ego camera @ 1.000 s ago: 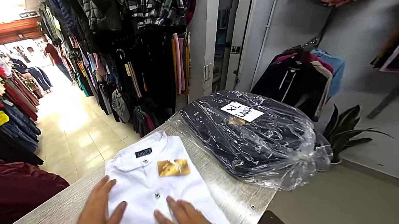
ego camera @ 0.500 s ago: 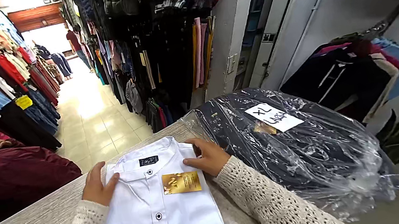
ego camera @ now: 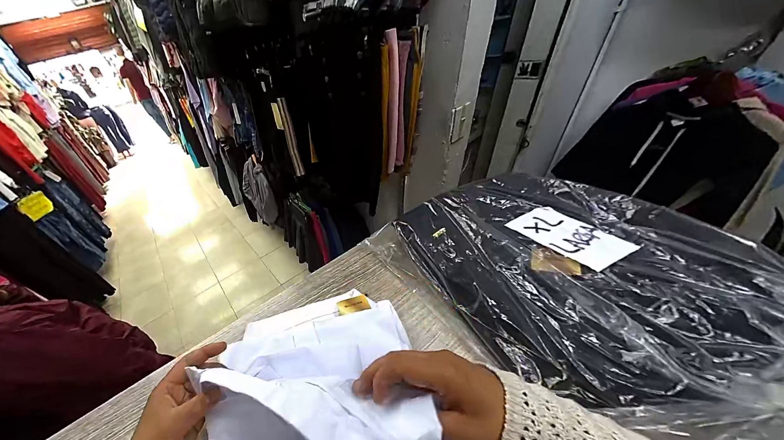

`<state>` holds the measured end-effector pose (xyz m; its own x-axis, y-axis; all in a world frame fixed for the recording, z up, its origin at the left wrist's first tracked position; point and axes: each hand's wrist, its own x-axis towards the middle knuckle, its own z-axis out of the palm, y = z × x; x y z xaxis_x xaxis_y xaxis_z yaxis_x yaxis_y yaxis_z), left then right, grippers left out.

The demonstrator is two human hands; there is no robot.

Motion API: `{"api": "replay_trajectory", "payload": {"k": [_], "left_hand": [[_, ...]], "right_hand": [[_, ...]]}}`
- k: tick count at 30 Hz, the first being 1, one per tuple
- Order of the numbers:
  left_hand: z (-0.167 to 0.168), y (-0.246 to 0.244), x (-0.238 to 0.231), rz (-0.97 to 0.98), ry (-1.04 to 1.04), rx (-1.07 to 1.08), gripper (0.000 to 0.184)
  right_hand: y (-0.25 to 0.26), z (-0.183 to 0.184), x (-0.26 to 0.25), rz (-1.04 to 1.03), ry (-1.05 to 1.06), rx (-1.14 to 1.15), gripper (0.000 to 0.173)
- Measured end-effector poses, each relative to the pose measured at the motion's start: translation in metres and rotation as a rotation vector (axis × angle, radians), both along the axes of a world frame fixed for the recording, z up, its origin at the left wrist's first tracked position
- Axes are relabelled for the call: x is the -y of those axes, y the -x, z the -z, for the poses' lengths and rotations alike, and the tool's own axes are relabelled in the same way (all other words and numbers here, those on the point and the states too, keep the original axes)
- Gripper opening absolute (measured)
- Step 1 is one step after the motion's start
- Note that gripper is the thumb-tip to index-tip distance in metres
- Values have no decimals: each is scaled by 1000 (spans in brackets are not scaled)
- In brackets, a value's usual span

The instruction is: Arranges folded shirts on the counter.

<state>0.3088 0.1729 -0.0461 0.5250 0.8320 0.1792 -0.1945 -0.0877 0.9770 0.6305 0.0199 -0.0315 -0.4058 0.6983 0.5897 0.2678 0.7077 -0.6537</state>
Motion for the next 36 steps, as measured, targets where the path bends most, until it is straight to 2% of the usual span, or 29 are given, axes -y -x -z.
{"api": "replay_trajectory", "payload": {"k": [3, 6, 9, 11, 13, 15, 16, 19, 23, 25, 27, 29, 31, 32, 33, 34, 36], "left_hand": [[2, -2, 1, 52, -184, -84, 29], [6, 3, -11, 196, -421, -75, 29], [-9, 14, -10, 404, -567, -52, 21], [-23, 17, -2, 576, -527, 9, 18], [-30, 19, 1, 732, -461, 62, 18], [-34, 19, 4, 853, -402, 86, 19], [-35, 18, 6, 902, -378, 86, 19], [-35, 14, 9, 1018, -321, 36, 20], [-37, 9, 13, 1080, -298, -13, 23], [-38, 11, 14, 1022, -331, -5, 23], [-39, 16, 16, 840, -393, -16, 26], [-34, 20, 16, 493, -393, -107, 29], [-23, 15, 13, 45, -259, -238, 38], [-17, 9, 11, -168, -212, -349, 44], [-10, 5, 7, -296, -190, -480, 51], [-2, 3, 2, -345, -189, -593, 57], [8, 3, -3, -318, -213, -719, 58]], "right_hand": [[-1, 9, -3, 219, -62, 43, 26], [-7, 16, -8, 300, -71, 13, 28], [-5, 15, -5, 327, 43, -20, 52], [-2, 14, -2, 359, 124, -13, 64], [-4, 13, 1, 256, 70, 27, 48], [-9, 11, 1, -24, 7, 13, 30], [-10, 9, 0, -134, 0, 8, 26], [-11, 8, -1, -317, 5, -19, 24], [-10, 9, 0, -383, 26, -16, 26], [-8, 8, 0, -372, 44, -22, 25], [-7, 6, 3, -304, 93, -53, 25], [-8, 12, 6, -88, 135, -118, 26], [-6, 24, 5, 317, 194, -206, 22], [-7, 29, 0, 523, 231, -180, 28], [-11, 31, -5, 667, 279, -75, 43], [-15, 32, -11, 737, 330, 39, 57], [-15, 32, -17, 786, 431, 133, 70]]}}
